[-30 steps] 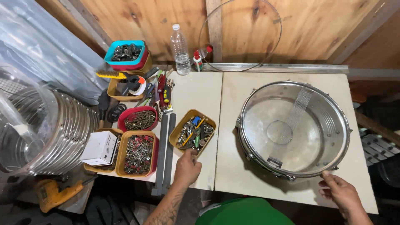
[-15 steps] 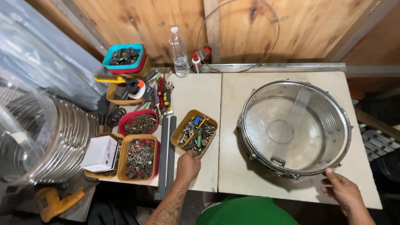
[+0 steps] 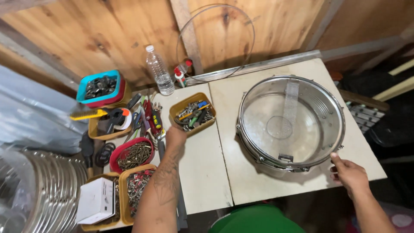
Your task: Assembling a snare drum by attaching the metal hoop to the shell using screws and a screwdriver
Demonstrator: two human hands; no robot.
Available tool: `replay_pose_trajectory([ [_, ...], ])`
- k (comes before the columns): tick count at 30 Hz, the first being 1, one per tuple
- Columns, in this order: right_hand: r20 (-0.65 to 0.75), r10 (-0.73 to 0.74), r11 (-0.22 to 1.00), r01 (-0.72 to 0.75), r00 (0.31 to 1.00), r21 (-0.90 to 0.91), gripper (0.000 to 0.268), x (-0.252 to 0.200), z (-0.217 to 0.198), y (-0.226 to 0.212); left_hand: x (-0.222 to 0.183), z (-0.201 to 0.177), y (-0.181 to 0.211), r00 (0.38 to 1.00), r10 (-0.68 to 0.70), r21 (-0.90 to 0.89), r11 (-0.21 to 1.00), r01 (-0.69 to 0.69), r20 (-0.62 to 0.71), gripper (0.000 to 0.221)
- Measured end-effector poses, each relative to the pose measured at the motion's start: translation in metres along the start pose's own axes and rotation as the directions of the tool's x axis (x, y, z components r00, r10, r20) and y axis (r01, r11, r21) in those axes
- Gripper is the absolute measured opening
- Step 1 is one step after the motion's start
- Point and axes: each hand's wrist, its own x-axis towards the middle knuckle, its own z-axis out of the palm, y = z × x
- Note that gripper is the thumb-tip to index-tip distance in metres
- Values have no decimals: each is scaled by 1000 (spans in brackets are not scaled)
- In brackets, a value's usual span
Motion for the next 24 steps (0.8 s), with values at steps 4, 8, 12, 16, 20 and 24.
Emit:
replay_pose_trajectory([
  [4,-44,20,999,-22,999,-41,58,-17,0,-12,18,-6,15,995,98,144,985,-99,13,22],
  [8,-69,30,999,-33,997,-38,57,-13,2,-7,21,-1,-9,993,111,93,990,-106,-44,21],
  [12,-36,49,999,-49,998,-22,58,-14,0,-12,21,9,-58,993,-31,-319,948,-7,-114,13],
  [16,25,52,998,-51,998,-36,58,-5,-8,-14,5,18,-89,989,-143,-559,818,138,35,26],
  [20,158,50,996,-38,986,-77,55,16,-17,-13,-28,30,-80,985,-106,-522,837,161,133,28],
  [24,303,76,984,-22,950,-179,55,31,-26,-25,-33,70,-70,991,8,-536,841,66,135,34],
])
